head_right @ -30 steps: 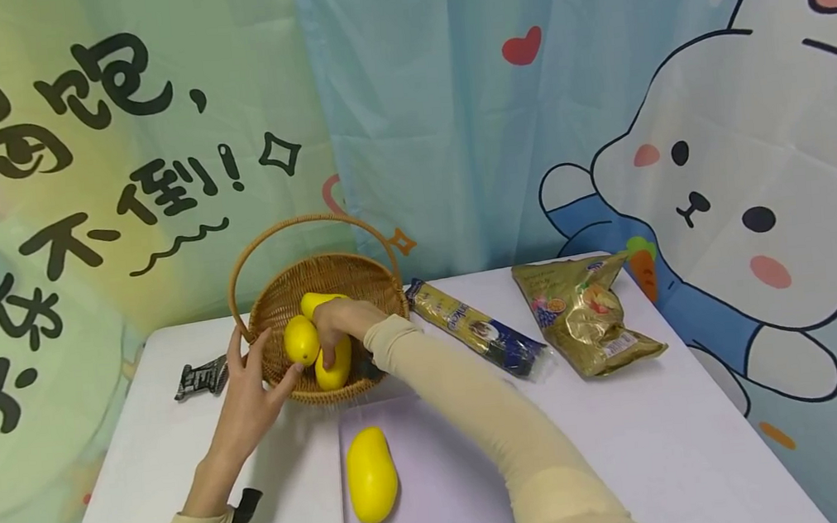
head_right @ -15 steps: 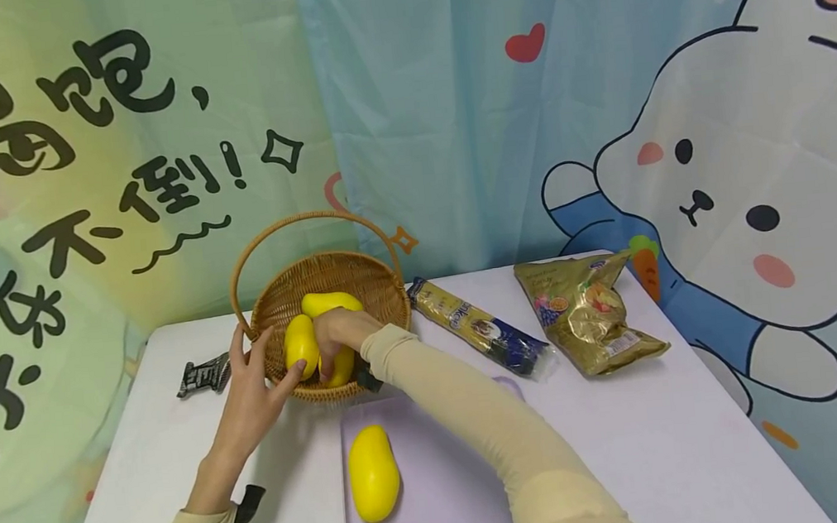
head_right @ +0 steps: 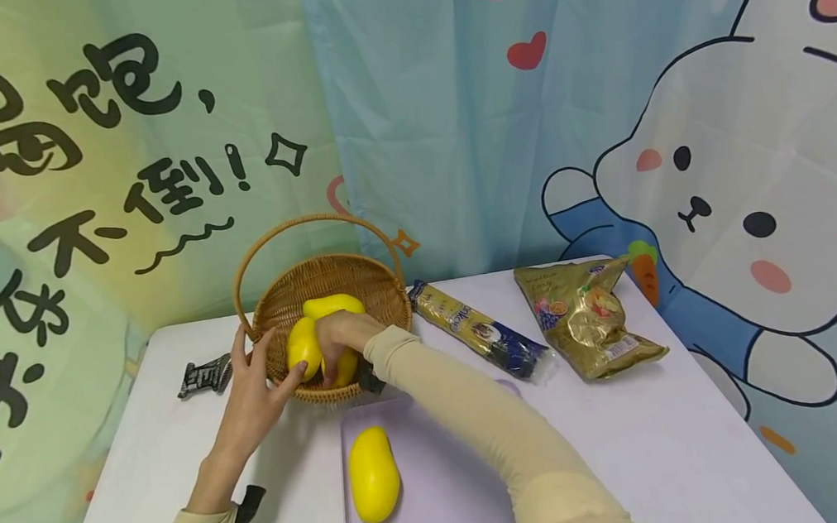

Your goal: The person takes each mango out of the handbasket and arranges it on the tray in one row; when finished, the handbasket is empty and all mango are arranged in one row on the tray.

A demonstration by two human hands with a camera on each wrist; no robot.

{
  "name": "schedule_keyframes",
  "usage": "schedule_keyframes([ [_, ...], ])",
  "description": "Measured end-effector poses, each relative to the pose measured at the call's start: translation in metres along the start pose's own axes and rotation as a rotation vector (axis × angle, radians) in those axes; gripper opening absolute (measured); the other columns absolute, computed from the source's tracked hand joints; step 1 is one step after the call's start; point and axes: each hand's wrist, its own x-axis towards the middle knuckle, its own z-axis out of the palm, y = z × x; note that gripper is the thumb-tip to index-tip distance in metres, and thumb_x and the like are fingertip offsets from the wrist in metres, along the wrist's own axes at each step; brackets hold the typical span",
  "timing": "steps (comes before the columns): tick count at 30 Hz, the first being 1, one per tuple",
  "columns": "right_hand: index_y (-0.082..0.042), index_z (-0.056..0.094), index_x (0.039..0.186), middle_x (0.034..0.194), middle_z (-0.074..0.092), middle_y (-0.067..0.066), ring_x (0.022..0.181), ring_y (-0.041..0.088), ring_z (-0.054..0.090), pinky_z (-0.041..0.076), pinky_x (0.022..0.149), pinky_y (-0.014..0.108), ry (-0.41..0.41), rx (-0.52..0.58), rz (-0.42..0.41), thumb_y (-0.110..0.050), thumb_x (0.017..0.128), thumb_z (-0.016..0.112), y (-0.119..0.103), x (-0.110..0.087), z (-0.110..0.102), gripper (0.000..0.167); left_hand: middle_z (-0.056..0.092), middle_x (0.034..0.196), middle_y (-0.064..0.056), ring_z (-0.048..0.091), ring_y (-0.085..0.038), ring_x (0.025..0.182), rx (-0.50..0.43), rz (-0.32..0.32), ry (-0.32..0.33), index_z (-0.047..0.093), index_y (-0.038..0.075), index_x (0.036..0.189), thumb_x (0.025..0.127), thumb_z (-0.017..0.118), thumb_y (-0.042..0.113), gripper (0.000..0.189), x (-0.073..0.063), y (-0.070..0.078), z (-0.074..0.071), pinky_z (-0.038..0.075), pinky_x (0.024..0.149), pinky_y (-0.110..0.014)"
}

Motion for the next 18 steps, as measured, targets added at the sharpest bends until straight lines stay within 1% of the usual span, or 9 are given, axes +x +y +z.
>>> schedule_keyframes([
  [4,-0.015,0.061,0.121,0.112,0.064,-0.001,0.104,0.017,0.064,0.055,0.09,0.036,-0.058,0.051,0.022,-0.045,0.076,0.088,0.006,-0.003,-0.011,0.061,-0.005,0.168,-0.026,0.05,-0.054,0.131,-0.002,-0.001,-0.006,0.034,0.009,0.157,0.096,0.071,0.038,0.076,0.0,0.0,-0.001,0.053,0.094,-0.06],
  [6,-0.015,0.06,0.124,0.116,0.064,0.0,0.106,0.019,0.065,0.055,0.09,0.038,-0.08,0.08,0.041,-0.046,0.076,0.089,0.009,-0.005,-0.017,0.063,-0.006,0.168,-0.025,0.049,-0.054,0.132,-0.003,-0.005,-0.01,0.033,0.01,0.157,0.096,0.07,0.038,0.077,-0.001,0.0,-0.001,0.054,0.093,-0.059],
  [8,-0.014,0.057,0.135,0.129,0.062,0.001,0.109,0.018,0.064,0.054,0.093,0.038,-0.097,0.1,0.044,-0.045,0.078,0.087,0.012,-0.007,-0.022,0.072,-0.006,0.168,-0.024,0.049,-0.054,0.132,-0.002,-0.008,-0.014,0.033,0.01,0.157,0.097,0.069,0.039,0.077,-0.001,0.001,-0.001,0.055,0.092,-0.058],
  [10,-0.014,0.049,0.147,0.145,0.054,0.002,0.111,0.018,0.064,0.054,0.096,0.037,-0.096,0.123,0.041,-0.043,0.08,0.086,0.015,-0.009,-0.025,0.082,-0.007,0.168,-0.023,0.049,-0.054,0.132,-0.002,-0.012,-0.016,0.032,0.01,0.157,0.097,0.068,0.04,0.077,-0.001,0.001,-0.001,0.055,0.091,-0.057],
  [12,-0.013,0.039,0.156,0.157,0.043,0.005,0.114,0.02,0.065,0.053,0.1,0.037,-0.079,0.141,0.024,-0.042,0.082,0.084,0.019,-0.012,-0.028,0.091,-0.008,0.168,-0.023,0.049,-0.054,0.132,-0.003,-0.01,-0.017,0.032,0.009,0.157,0.097,0.068,0.04,0.077,-0.001,0.001,-0.001,0.055,0.091,-0.057],
  [14,-0.012,0.034,0.159,0.163,0.035,0.006,0.119,0.022,0.064,0.053,0.101,0.037,-0.036,0.151,-0.001,-0.041,0.084,0.083,0.024,-0.015,-0.03,0.094,-0.008,0.168,-0.023,0.049,-0.054,0.132,-0.004,-0.006,-0.015,0.032,0.009,0.157,0.097,0.068,0.04,0.076,-0.001,0.001,-0.001,0.055,0.091,-0.057],
  [15,-0.012,0.034,0.159,0.163,0.035,0.007,0.12,0.024,0.064,0.053,0.1,0.037,-0.009,0.148,-0.017,-0.041,0.085,0.082,0.027,-0.016,-0.03,0.093,-0.008,0.168,-0.023,0.049,-0.054,0.132,-0.005,-0.004,-0.014,0.032,0.01,0.157,0.097,0.069,0.039,0.076,-0.001,0.001,-0.001,0.055,0.092,-0.058],
  [18,-0.01,0.035,0.158,0.16,0.04,0.009,0.131,0.027,0.055,0.05,0.104,0.039,0.081,0.144,-0.061,-0.041,0.086,0.082,0.034,-0.022,-0.032,0.092,-0.008,0.168,-0.023,0.049,-0.055,0.132,-0.002,-0.003,-0.016,0.032,0.01,0.157,0.097,0.068,0.039,0.076,0.0,0.001,-0.001,0.054,0.093,-0.058],
])
